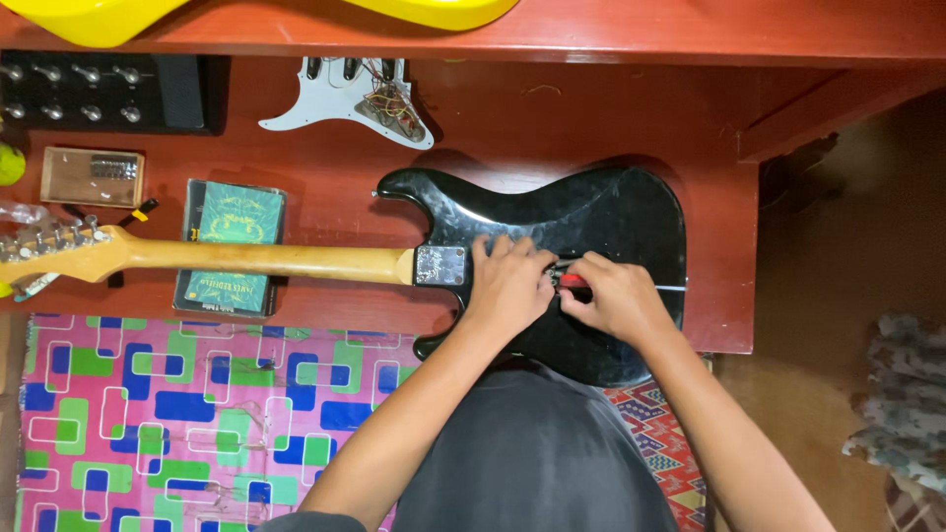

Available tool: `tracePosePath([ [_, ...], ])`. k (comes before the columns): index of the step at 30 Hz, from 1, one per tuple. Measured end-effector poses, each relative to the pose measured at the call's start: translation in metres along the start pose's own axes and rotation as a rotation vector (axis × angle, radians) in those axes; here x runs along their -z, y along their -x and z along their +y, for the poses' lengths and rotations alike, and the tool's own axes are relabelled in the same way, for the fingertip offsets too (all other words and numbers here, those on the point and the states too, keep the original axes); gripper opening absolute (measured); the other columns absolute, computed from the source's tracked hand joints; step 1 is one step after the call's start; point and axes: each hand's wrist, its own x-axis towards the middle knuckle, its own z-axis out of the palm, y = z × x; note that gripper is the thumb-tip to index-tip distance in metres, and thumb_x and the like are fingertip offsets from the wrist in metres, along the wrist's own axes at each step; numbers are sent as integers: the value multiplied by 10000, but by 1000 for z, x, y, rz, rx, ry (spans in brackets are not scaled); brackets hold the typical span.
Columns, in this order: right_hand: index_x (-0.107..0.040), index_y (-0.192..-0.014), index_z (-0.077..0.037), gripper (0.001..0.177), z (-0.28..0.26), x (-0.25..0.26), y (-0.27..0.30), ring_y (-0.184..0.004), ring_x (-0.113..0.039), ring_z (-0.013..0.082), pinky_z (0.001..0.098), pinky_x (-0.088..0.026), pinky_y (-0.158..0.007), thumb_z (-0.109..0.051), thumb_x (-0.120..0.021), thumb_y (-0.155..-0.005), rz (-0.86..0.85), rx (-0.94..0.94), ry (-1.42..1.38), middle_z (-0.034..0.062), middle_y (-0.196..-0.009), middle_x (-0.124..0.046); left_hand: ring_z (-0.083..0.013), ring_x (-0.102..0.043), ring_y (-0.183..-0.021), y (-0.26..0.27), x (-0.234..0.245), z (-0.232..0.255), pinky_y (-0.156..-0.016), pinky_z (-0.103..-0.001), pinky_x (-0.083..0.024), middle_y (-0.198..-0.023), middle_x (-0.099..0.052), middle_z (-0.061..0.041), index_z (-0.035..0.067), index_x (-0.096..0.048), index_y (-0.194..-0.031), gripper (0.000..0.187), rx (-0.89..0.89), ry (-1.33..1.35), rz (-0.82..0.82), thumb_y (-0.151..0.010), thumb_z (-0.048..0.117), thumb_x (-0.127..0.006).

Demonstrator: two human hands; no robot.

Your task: The person uses a screwdriver to adjust the tuning pegs on the headstock of a black electric guitar, then moves to the body to adjust the bridge saddles. The person handles the guitar neck and body while turning screws on the tuning hardware and bridge.

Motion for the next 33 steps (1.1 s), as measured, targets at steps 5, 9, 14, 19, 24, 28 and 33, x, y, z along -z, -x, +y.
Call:
tracePosePath([
  [5, -747, -957, -250, 221, 6, 15, 7, -906, -720, 291, 424, -591, -738, -395, -773, -791, -103, -260, -141, -14, -899, -704, -268, -600, -908, -7, -18, -7, -1049, -611, -310, -854, -617, -47, 149, -740, -898, 74, -186, -70, 117, -840, 136, -696],
  [9, -769, -995, -276, 253, 18, 32, 23, -973, -718, 271, 427, -601, -779, -388, -794, -768, -144, -408, -178, -37, -957, -724, -249, -588, -856, -9, -29, -4, -969, -533, -367, -789, -591, -30, 184, -680, -734, 108, -190, -62, 137, -813, 257, -695],
  [14, -797, -1015, -258, 221, 31, 13, 39, -968, -718, 307, 432, -593, -782, -297, -787, -797, -109, -483, -267, -14, -961, -743, -228, -502, -847, -20, -63, -9, -880, -432, -319, -846, -531, 8, 226, -615, -737, 152, -394, -35, 67, -888, 219, -622],
  [19, -794, -1031, -331, 214, 8, 20, 36, -960, -724, 242, 408, -603, -810, -371, -747, -826, -185, -518, -146, -96, -981, -734, -210, -497, -786, -22, -53, 0, -757, -363, -317, -827, -542, -24, 136, -604, -734, 138, -452, 45, -20, -843, 159, -686],
  [24, -781, -1018, -341, 220, -5, 27, 40, -881, -738, 264, 422, -602, -799, -438, -692, -843, -277, -479, 43, -93, -965, -722, -269, -587, -856, -31, -46, 1, -738, -413, -397, -890, -640, -53, 105, -697, -850, 193, -512, -215, -113, -708, 206, -782],
  [28, -780, -1113, -324, 280, -2, 30, 40, -930, -733, 302, 450, -600, -806, -361, -682, -854, -271, -535, -79, -38, -973, -727, -288, -579, -870, -32, -29, 7, -747, -425, -411, -852, -573, -54, 113, -623, -864, 133, -489, -133, -174, -771, 186, -683],
  [33, -770, -1161, -322, 303, 3, 15, 41, -1004, -719, 295, 448, -592, -804, -338, -682, -871, -152, -644, -311, -7, -1000, -742, -262, -583, -878, -31, -1, 12, -741, -387, -398, -823, -550, -21, 144, -542, -918, 60, -373, -27, -226, -873, 175, -567],
])
